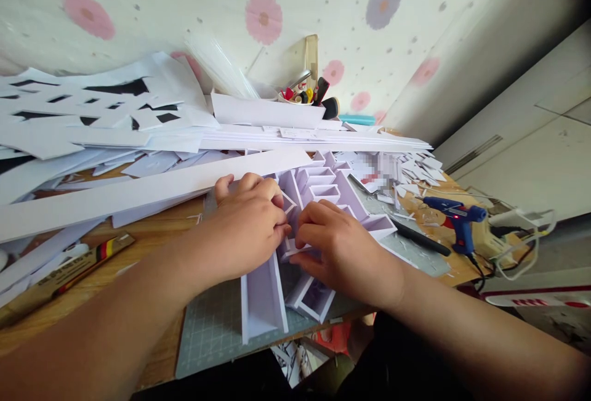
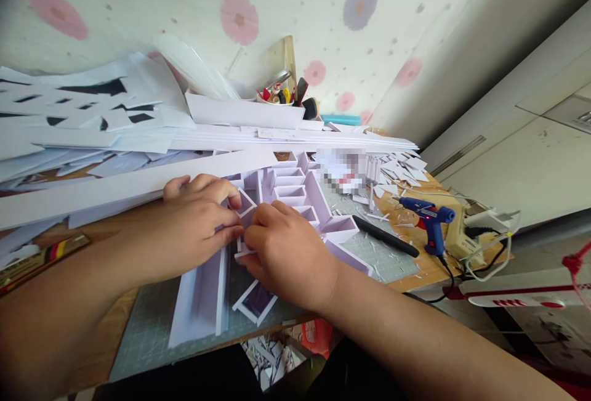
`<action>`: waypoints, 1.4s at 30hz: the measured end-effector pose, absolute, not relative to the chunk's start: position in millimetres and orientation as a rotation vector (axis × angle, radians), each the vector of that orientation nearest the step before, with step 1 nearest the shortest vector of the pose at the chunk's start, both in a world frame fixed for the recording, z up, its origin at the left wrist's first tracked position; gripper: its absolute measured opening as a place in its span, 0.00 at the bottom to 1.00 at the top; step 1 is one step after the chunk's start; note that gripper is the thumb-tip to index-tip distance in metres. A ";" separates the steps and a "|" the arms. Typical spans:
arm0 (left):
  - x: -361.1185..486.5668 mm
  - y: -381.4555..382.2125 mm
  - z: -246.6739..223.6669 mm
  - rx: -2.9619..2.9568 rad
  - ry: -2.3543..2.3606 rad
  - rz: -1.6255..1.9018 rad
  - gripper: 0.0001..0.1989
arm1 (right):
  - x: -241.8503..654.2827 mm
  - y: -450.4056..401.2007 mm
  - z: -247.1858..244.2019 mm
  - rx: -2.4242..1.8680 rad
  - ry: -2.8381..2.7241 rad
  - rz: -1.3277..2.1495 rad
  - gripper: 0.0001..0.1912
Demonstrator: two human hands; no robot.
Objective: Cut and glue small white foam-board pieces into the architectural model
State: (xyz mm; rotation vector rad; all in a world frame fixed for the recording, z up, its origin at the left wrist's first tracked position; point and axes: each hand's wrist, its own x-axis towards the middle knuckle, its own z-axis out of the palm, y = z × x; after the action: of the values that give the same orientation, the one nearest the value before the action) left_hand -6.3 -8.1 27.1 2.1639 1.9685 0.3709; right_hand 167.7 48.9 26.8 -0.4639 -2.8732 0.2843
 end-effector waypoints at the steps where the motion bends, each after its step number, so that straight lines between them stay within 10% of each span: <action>1: -5.8 -8.0 27.1 2.160 1.982 0.361 0.15 | 167.9 48.6 25.8 -0.467 -2.864 0.275 0.05; 42: -7.7 -2.5 20.9 2.159 1.931 0.418 0.16 | 170.3 52.7 18.3 -0.505 -2.727 0.550 0.08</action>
State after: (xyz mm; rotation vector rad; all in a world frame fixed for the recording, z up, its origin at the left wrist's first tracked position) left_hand -7.7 -2.5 20.9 2.1587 1.9306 0.4181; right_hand 170.3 52.7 18.3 -0.5054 -2.7272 0.5498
